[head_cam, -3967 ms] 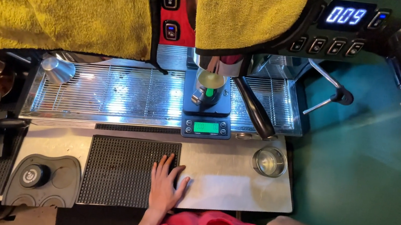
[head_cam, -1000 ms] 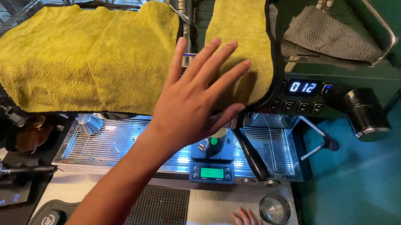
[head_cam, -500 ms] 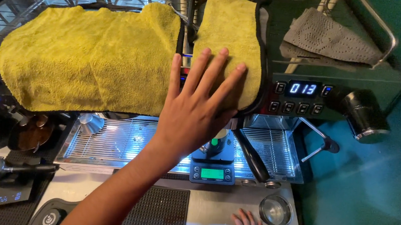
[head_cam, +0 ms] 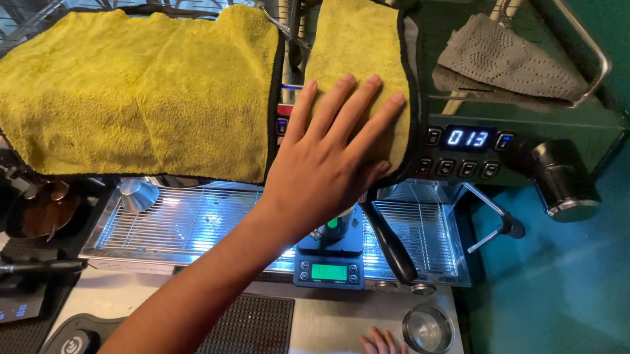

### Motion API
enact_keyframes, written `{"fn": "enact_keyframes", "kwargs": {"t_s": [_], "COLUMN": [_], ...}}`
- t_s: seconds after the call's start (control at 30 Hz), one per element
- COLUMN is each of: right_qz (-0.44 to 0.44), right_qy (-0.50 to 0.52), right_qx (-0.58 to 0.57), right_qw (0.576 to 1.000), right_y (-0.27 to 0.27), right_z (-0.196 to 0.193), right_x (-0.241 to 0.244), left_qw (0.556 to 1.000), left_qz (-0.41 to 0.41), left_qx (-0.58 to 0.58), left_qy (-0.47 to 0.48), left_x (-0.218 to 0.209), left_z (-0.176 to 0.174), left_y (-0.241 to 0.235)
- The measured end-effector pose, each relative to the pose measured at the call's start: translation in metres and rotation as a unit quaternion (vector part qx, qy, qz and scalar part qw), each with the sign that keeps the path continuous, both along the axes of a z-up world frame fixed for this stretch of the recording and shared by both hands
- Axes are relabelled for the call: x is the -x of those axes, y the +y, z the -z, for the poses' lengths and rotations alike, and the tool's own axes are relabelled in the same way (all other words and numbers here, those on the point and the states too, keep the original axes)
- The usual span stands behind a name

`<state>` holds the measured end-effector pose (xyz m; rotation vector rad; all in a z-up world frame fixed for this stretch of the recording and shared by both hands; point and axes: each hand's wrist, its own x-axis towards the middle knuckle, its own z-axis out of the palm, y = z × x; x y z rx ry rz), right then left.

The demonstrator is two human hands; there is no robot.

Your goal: The person prepares coffee by wiping a portafilter with a cloth, weighing it on a digital scale, and filling it with coffee grounds using a scoop. They then tamp the grounds, lock the portafilter into the espresso machine, and operate the machine to brew coffee into a metal pitcher placed on a scale.

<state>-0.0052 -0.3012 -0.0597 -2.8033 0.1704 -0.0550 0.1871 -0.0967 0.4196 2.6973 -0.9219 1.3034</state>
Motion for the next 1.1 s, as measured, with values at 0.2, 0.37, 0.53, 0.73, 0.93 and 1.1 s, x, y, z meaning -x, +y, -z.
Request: {"fn": "enact_keyframes", "kwargs": {"t_s": [0.2, 0.37, 0.53, 0.73, 0.93, 1.1], "right_qz": [-0.005, 0.01, 0.007, 0.015, -0.022, -0.03], "right_qy": [-0.085, -0.096, -0.18, -0.002, -0.118, -0.06], "right_qx": [-0.015, -0.012, -0.022, -0.03, 0.004, -0.001], "right_qw": [0.996, 0.995, 0.983, 0.999, 0.993, 0.998], "right_y": [0.001, 0.006, 0.008, 0.002, 0.001, -0.003], "right_z": [0.004, -0.006, 0.0, -0.004, -0.002, 0.001], "right_x": [0.005, 0.005, 0.005, 0.0, 0.004, 0.003], "left_qw": [0.999, 0.999, 0.999, 0.927, 0.888, 0.913], "left_qz": [-0.025, -0.025, 0.028, 0.153, -0.097, -0.312], "left_qx": [-0.029, -0.033, 0.026, 0.342, 0.3, 0.017], "left_qy": [0.006, 0.016, 0.035, 0.028, 0.335, 0.264], "left_x": [0.007, 0.01, 0.051, 0.112, 0.157, 0.204], "left_z": [0.005, 0.003, 0.014, 0.156, 0.387, 0.519], "left_y": [0.004, 0.005, 0.03, 0.068, 0.11, 0.12]}}
